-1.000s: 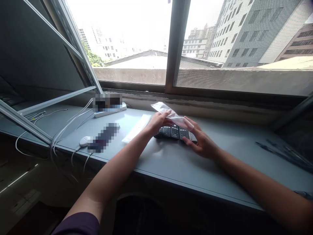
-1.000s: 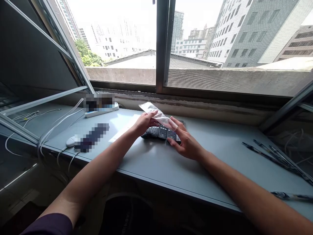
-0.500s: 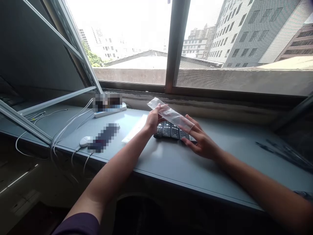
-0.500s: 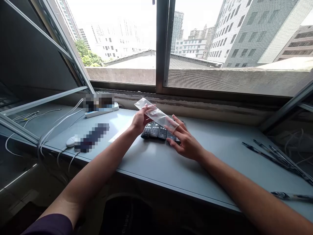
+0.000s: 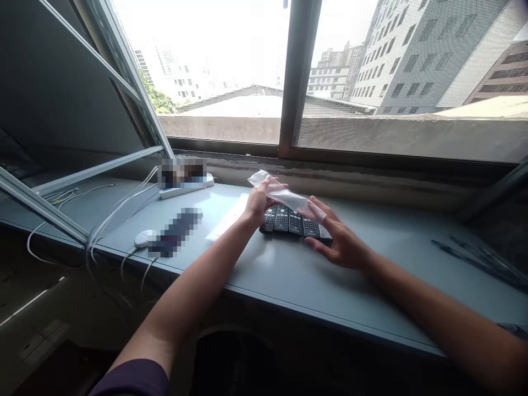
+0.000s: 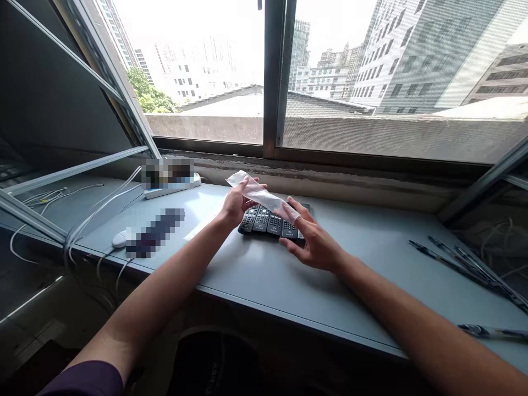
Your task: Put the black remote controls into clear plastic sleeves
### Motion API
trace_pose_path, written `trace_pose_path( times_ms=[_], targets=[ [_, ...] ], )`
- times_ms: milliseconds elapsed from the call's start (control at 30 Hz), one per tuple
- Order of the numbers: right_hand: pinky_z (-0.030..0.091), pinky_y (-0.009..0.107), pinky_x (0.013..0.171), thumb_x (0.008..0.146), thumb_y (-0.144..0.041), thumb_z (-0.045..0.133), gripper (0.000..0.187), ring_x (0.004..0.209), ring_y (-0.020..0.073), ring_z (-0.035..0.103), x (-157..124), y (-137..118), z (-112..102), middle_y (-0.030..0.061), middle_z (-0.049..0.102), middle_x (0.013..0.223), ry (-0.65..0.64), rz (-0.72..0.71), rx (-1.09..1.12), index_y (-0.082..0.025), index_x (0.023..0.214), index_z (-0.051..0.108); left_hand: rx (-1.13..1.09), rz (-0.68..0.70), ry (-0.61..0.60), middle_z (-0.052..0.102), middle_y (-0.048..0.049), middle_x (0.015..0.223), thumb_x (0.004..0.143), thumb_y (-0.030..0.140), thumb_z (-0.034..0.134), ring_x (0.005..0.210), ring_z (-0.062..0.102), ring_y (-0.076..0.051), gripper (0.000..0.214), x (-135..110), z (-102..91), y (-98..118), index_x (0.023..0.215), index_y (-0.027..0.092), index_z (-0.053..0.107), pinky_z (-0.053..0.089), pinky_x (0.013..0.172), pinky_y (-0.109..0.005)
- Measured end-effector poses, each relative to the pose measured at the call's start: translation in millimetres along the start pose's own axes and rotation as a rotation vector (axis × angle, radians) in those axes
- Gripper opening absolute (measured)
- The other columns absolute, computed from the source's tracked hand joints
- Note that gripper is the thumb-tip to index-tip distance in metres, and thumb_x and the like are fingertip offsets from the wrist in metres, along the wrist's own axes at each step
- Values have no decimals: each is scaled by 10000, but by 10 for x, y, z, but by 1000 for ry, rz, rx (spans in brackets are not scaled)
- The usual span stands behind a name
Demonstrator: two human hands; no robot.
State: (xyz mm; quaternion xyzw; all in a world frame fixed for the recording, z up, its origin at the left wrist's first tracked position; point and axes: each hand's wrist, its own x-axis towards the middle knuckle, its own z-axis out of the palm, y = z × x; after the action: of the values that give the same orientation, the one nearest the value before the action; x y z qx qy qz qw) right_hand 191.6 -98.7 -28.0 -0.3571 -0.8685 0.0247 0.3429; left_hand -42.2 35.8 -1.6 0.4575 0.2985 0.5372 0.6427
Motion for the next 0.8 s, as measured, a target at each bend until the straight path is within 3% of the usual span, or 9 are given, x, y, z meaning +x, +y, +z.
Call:
trace_pose_path(
  times_ms=[167,333,533,800],
  targets=[
    [344,731,1332,1087,-302,668,771,1739,402,164,-10,30,9,41,360,1831,-12,-62,-14,-366,1783,343,-6,-18,-15,824,-148,1251,895,495,843,1076,772,-251,456,-5,8,-19,1208,168,786,569,743,-267],
    [317,732,1346,1078,-304,688,732,1738,410,158,-3,31,3,24,300,1854,0,-89,-20,-353,1755,416,9,-28,-84,815,-118,1293,819,435,935,1028,743,-214,496,-54,39,-3,1237,209,791,439,589,-215],
    [349,710,1341,1089,-297,661,835,1730,397,208,2,-3,7,49,372,1826,-17,-55,3,-350,1812,246,-74,-22,-121,805,-115,1289,826,409,932,1022,733,-207,499,-31,17,3,1261,216,783,428,569,-209],
    [293,737,1357,1072,-344,695,887,1748,410,81,-16,35,62,-18,190,1884,-36,-21,-80,-407,1812,211,-59,-88,-283,794,-134,1291,838,398,938,961,743,-197,543,-165,174,-128,1321,217,768,500,641,-237]
  ],
)
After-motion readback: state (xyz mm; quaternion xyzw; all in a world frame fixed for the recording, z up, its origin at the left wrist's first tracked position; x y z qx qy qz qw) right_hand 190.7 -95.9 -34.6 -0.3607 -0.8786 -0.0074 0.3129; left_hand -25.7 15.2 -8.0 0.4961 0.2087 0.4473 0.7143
